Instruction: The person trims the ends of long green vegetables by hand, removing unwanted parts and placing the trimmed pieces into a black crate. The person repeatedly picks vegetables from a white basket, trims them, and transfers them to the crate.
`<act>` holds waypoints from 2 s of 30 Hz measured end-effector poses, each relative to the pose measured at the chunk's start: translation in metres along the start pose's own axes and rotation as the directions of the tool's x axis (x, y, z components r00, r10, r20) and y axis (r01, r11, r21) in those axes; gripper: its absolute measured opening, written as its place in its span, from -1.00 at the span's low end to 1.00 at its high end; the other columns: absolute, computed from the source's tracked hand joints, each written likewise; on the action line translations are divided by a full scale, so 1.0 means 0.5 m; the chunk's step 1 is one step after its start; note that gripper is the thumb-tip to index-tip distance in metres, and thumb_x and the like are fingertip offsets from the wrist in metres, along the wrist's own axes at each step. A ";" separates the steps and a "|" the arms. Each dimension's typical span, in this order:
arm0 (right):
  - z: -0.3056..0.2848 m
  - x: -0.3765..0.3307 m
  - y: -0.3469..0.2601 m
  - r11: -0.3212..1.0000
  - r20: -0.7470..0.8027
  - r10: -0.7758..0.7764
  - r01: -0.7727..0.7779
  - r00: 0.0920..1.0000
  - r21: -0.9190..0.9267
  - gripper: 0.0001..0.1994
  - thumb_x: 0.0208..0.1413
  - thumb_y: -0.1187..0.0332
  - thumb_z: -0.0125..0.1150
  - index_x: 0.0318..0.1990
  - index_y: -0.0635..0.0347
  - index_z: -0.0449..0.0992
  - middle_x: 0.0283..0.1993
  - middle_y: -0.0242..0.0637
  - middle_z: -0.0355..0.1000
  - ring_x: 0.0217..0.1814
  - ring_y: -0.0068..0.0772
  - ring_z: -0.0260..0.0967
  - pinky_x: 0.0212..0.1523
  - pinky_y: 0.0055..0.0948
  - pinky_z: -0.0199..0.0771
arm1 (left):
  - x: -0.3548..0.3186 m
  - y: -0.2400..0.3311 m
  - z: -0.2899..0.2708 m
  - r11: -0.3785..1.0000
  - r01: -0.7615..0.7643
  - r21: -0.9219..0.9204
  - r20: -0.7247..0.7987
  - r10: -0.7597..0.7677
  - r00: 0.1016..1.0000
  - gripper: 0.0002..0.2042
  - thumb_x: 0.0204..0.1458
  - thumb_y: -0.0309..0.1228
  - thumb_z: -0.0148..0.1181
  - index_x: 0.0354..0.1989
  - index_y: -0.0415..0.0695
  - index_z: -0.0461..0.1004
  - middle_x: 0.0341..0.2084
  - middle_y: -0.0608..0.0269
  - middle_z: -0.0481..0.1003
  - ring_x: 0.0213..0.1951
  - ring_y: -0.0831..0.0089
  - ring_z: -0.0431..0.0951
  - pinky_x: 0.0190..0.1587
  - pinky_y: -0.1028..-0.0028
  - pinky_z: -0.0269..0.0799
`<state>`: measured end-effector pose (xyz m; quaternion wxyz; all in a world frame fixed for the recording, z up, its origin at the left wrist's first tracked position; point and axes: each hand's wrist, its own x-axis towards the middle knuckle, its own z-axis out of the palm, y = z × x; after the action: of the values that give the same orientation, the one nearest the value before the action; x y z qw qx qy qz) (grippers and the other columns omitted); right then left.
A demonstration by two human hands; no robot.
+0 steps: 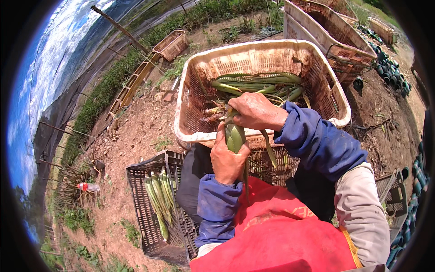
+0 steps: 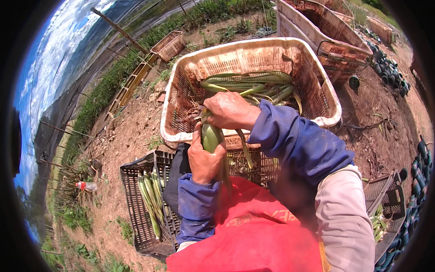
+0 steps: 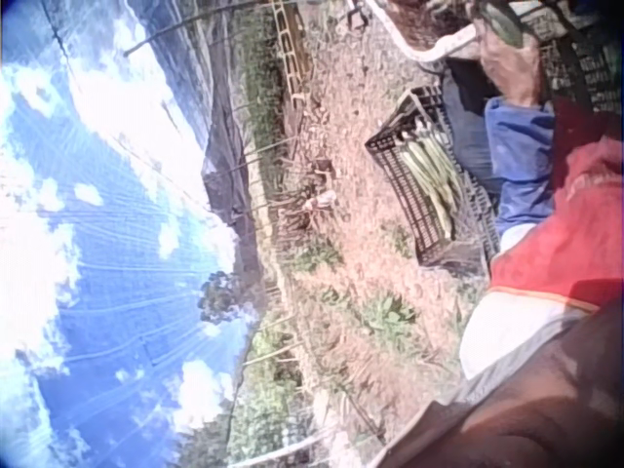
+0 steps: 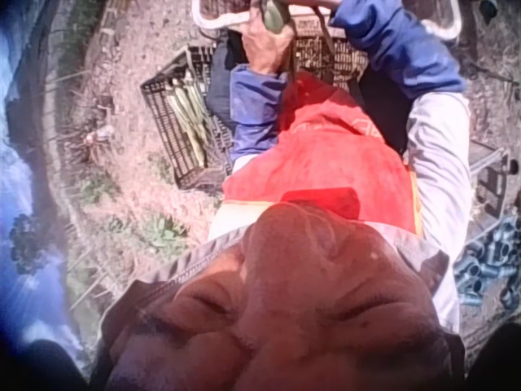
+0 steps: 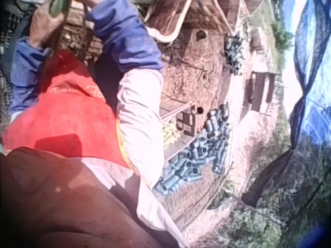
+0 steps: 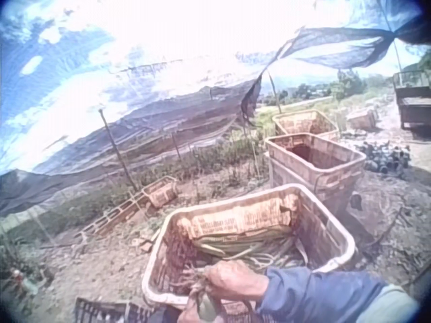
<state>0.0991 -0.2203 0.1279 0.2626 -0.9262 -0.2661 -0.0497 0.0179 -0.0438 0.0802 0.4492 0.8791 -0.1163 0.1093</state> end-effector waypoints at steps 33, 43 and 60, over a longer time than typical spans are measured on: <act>-0.060 0.004 0.000 0.739 0.093 0.032 -0.086 0.995 0.669 -0.83 0.18 0.35 0.35 -0.17 0.26 0.66 -0.42 -0.38 0.56 -0.36 -0.65 0.39 -0.27 -0.45 0.44 | -0.058 -0.102 0.049 -0.426 0.276 -0.862 0.242 0.131 0.961 -0.31 0.31 0.13 -0.02 0.46 -0.06 0.14 0.33 0.02 0.33 0.29 0.05 0.40 0.33 -0.02 0.34; -0.031 -0.017 0.013 0.955 0.092 -0.053 0.023 0.994 0.297 -0.70 0.13 0.19 0.39 -0.20 0.28 0.59 -0.42 -0.08 0.53 -0.40 -0.18 0.45 -0.31 -0.19 0.43 | -0.040 -0.069 -0.007 -0.126 0.271 -0.954 0.268 0.036 0.963 -0.27 0.29 0.14 0.04 0.46 -0.10 0.11 0.23 -0.04 0.39 0.17 0.06 0.50 0.21 0.02 0.48; -0.086 -0.011 -0.005 0.842 0.174 -0.064 -0.040 0.983 0.539 -0.68 -0.09 0.27 0.40 -0.34 0.40 0.50 -0.53 -0.12 0.42 -0.49 -0.40 0.30 -0.43 -0.25 0.35 | -0.022 -0.037 -0.050 0.633 0.162 -0.757 0.184 -0.032 0.982 -0.36 0.24 -0.10 0.29 0.34 -0.28 0.28 0.05 0.22 0.51 0.03 0.48 0.49 0.13 0.48 0.41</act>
<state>0.0950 -0.2430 0.1645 0.4863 -0.8136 -0.2984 0.1120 0.0108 -0.0118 0.0773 0.7749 0.6153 -0.1382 -0.0427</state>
